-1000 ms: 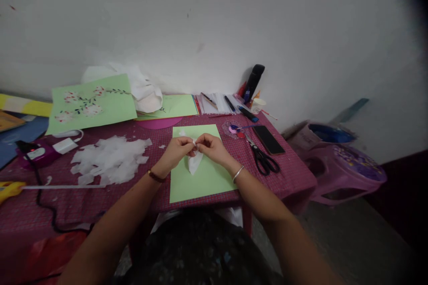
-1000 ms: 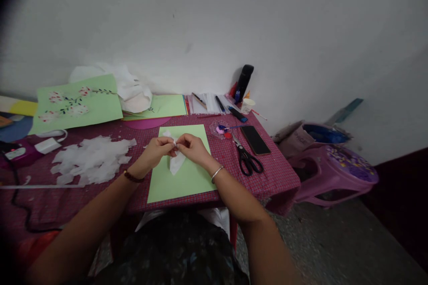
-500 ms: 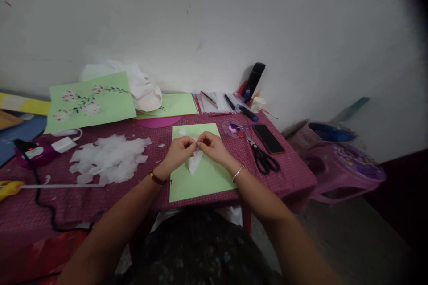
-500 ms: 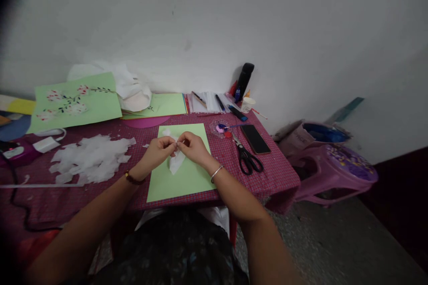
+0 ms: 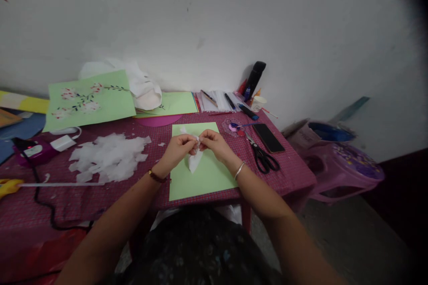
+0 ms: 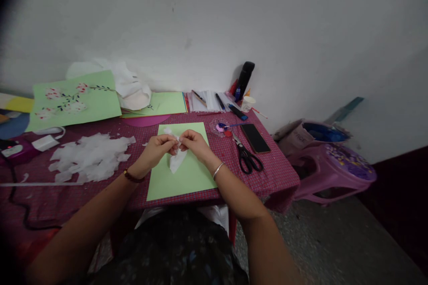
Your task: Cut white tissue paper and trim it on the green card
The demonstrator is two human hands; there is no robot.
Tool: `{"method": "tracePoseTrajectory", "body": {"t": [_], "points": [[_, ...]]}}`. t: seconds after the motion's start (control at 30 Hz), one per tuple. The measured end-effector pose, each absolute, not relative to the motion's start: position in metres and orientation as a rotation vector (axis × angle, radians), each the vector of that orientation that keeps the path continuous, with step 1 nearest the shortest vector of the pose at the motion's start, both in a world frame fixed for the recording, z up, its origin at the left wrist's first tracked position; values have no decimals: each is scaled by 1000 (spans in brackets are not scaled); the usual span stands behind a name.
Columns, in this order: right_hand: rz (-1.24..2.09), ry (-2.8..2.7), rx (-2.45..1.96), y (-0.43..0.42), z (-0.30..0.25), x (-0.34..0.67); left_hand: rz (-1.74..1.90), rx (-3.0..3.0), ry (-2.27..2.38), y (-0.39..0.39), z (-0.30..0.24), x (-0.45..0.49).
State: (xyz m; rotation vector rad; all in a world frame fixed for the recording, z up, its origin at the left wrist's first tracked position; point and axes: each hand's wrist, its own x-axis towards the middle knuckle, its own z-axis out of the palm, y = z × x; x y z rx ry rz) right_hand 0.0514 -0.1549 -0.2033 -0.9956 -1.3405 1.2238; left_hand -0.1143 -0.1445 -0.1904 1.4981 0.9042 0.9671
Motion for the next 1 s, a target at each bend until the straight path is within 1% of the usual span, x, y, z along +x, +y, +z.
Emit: {"method": "tracePoseTrajectory", "body": {"t": [0.3, 0.7, 1.0], "points": [[1263, -1328, -968, -157, -202, 48, 947, 1390, 872, -143, -195, -116], [1412, -1174, -994, -159, -201, 49, 959, 1365, 857, -139, -199, -117], [1342, -1198, -998, -157, -201, 44, 958, 1372, 856, -143, -192, -116]]}}
